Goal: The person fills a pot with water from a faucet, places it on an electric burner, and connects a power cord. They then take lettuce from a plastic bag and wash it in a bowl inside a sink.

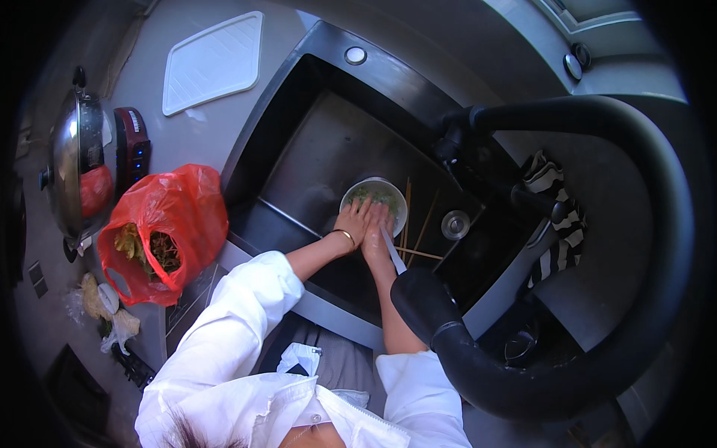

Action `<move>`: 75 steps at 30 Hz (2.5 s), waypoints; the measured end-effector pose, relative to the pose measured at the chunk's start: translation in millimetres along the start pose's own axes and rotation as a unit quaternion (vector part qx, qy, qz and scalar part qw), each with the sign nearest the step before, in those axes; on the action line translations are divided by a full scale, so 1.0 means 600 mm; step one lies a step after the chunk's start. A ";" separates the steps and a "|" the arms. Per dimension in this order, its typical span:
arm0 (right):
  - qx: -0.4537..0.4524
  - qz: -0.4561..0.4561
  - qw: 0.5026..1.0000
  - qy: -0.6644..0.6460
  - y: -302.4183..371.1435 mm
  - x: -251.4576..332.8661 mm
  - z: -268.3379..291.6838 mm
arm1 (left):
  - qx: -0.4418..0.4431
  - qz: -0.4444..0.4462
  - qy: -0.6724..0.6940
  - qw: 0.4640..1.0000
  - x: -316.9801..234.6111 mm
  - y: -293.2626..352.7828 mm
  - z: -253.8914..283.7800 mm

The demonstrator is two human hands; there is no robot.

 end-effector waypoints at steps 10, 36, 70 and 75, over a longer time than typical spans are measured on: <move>-0.014 -0.246 0.872 -0.424 -0.048 -0.064 -0.011 | 0.024 0.163 0.705 0.689 0.045 -0.027 0.005; 0.088 -0.118 0.985 -0.089 -0.026 -0.004 -0.006 | 0.021 0.007 0.051 0.998 0.011 -0.023 0.001; -0.106 -0.109 0.959 -0.238 0.022 0.057 0.107 | 0.088 0.150 0.934 0.311 0.026 0.010 0.045; -0.084 -0.070 0.960 -0.259 0.026 0.074 0.126 | -0.111 0.248 0.801 0.533 0.037 0.012 0.039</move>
Point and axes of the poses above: each hand's wrist, its own y-axis away from the middle knuckle, its own z-axis out of the back of the hand, x = y × z, the point moved 6 cm from there along -y, towards the middle knuckle, and after that the axes turned 1 degree about z, right-handed, at the moved point
